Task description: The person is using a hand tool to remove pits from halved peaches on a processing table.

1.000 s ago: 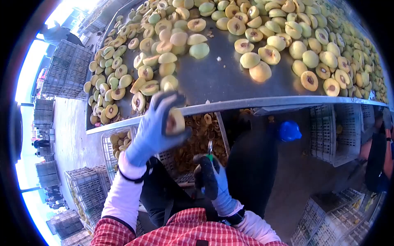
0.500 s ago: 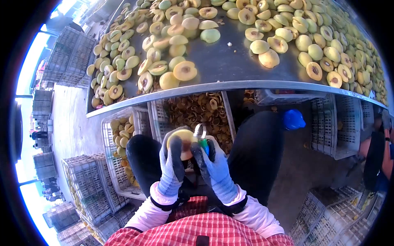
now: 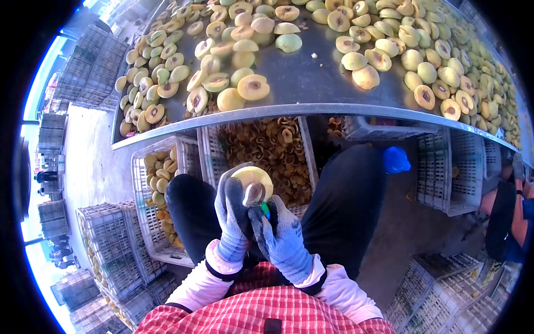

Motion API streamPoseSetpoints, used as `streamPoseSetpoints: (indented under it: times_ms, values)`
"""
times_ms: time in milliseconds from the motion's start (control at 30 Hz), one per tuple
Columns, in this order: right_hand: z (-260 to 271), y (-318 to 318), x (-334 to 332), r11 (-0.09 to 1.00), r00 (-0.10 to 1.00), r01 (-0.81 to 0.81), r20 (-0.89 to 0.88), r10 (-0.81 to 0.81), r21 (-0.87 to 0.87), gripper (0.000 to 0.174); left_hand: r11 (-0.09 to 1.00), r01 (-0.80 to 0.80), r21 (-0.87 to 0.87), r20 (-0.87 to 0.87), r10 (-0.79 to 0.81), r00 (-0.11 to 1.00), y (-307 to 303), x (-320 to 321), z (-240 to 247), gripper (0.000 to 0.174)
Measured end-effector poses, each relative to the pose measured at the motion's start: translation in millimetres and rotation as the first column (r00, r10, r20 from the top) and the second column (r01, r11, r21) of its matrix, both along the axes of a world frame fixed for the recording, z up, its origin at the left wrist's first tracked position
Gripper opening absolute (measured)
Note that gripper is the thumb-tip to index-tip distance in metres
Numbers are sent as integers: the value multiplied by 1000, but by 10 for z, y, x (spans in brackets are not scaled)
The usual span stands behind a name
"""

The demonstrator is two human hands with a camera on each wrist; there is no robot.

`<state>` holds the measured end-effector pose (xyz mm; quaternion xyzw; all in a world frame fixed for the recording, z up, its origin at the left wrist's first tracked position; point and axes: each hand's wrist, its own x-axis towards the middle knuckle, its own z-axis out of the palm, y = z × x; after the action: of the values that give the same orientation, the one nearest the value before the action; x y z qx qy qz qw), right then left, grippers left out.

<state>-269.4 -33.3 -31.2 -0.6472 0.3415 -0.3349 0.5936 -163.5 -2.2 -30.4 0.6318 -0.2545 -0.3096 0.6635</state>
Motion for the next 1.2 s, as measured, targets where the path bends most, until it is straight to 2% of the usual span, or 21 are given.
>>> streamPoseSetpoints:
  times_ms: [167, 300, 400, 500, 600, 633, 667, 700, 733, 800, 833, 867, 900, 933, 967, 1000, 1033, 1100, 1133, 1167, 1200]
  values:
    - [-85, 36, 19, 999, 999, 25, 25, -25, 22, 21, 999, -49, 7, 198, 47, 979, -6, -48, -58, 42]
    - [-95, 6, 5, 1000, 1000, -15, 27, 15, -11, 23, 998, -63, -24, 154, 66, 986, -8, -61, -70, 40]
    - [-116, -35, -61, 989, 993, -116, -10, 118, 94, 24, 999, -24, -39, 130, 29, 991, -7, -25, -33, 36]
    - [-166, -34, -105, 978, 990, -141, 33, 138, 152, 23, 999, 50, 1, 137, -50, 989, -5, 28, -19, 32]
    - [-282, 86, -122, 998, 1000, -19, 23, 21, -63, 22, 978, 171, 117, 214, -193, 958, -34, 117, -15, 28]
    - [-269, 109, -164, 958, 987, -118, 138, 83, 263, 23, 967, 203, 155, 167, -228, 959, -37, 99, 47, 33]
    - [-190, 91, -214, 805, 959, -237, 265, 103, 544, 25, 959, 239, 155, 209, -268, 940, -39, 126, 35, 33]
    - [-109, 80, -246, 559, 919, -360, 387, 76, 747, 27, 948, 276, 157, 250, -309, 918, -49, 168, 14, 34]
    - [-40, 75, -225, 473, 882, -437, 467, 59, 765, 38, 932, 328, 154, 317, -361, 877, -70, 229, 3, 34]
    - [-74, 68, -233, 3, 723, -678, 668, -175, 735, 44, 891, 426, 156, 444, -448, 776, -119, 345, -9, 35]
    - [-102, 68, -243, -210, 638, -769, 697, -327, 604, 47, 875, 460, 150, 334, -482, 810, -123, 342, -10, 33]
    - [-143, 78, -252, -311, 594, -804, 697, -401, 507, 51, 861, 489, 140, 221, -509, 832, -120, 343, -8, 32]
    - [-179, 112, -227, -296, 523, -852, 733, -434, 432, 50, 847, 516, 128, 105, -529, 842, -108, 345, 2, 30]
    - [-217, 141, -186, -277, 447, -893, 766, -463, 353, 49, 846, 526, 84, -115, -516, 849, -76, 313, 35, 29]
    - [-249, 158, -158, -256, 366, -928, 790, -491, 271, 49, 883, 463, 79, 19, -466, 885, -4, 241, -44, 27]
    - [-274, 179, -148, -261, 357, -931, 792, -495, 257, 46, 917, 392, 74, 153, -398, 904, 65, 169, -117, 26]
    - [-276, 174, -137, -246, 390, -918, 822, -415, 311, 46, 945, 314, 92, 128, -324, 937, 121, 145, -158, 27]
    - [-283, 104, -136, -189, 456, -888, 855, -248, 419, 45, 988, 40, 147, 150, -62, 987, 300, 310, -240, 31]
    - [-191, 68, -125, -229, 551, -833, 793, -261, 503, 44, 982, -127, 142, 269, 85, 959, 441, 476, -290, 33]
    - [-285, 59, -123, -172, 538, -839, 835, -114, 517, 43, 956, -279, 90, 490, 201, 848, 624, 709, -326, 36]
    - [-222, -2, -102, -70, 577, -803, 802, 155, 592, 42, 923, -384, 31, 748, 234, 621, 834, 992, -355, 39]
